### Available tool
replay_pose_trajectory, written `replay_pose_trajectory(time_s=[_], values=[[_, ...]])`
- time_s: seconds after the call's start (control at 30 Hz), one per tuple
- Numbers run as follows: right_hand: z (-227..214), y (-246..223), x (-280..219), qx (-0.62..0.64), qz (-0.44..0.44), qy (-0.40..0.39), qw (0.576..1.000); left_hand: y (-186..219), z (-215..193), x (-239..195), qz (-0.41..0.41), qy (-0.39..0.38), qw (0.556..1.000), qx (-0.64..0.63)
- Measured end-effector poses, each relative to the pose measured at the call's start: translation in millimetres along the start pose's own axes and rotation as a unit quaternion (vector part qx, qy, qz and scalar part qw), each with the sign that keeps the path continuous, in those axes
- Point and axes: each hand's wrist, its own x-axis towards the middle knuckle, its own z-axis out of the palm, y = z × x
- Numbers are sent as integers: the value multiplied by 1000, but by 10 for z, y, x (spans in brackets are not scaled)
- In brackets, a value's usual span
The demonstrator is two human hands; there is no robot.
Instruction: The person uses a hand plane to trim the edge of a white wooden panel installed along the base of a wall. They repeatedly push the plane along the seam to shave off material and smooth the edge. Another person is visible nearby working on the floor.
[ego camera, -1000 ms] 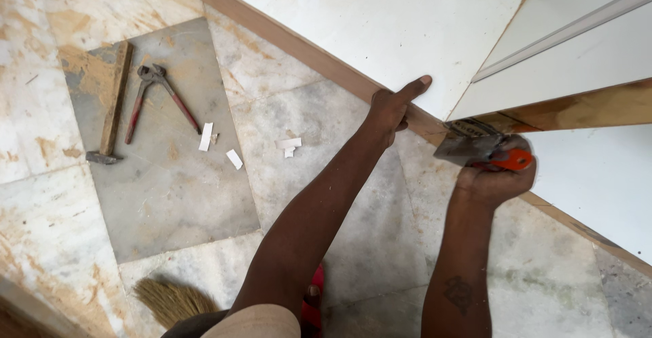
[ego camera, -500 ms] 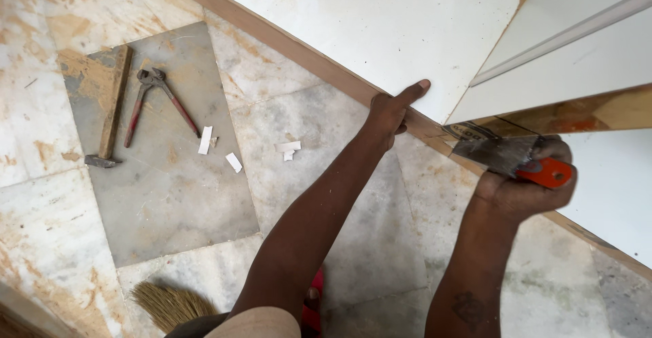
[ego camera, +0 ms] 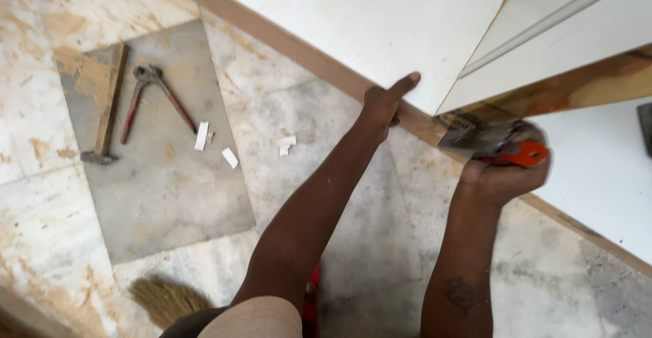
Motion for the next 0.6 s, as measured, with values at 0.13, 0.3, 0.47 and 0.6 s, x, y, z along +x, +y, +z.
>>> replay_pose_trajectory(time_s=[0.13,0.3,0.47,0.6], values=[[21,91,28,2,42,-7,999,59,0,3,-14,7,1000,0],[71,-140,49,-15,-7,9,1000,-31,-84,30,-38,10,998,47],[210,-177,14,22,-9,-14,1000,48,-23,57,-16,0,1000,16],[157,-107,-44,-21,-28,-7,999,-9,-28,-51,-23,23,999,29]])
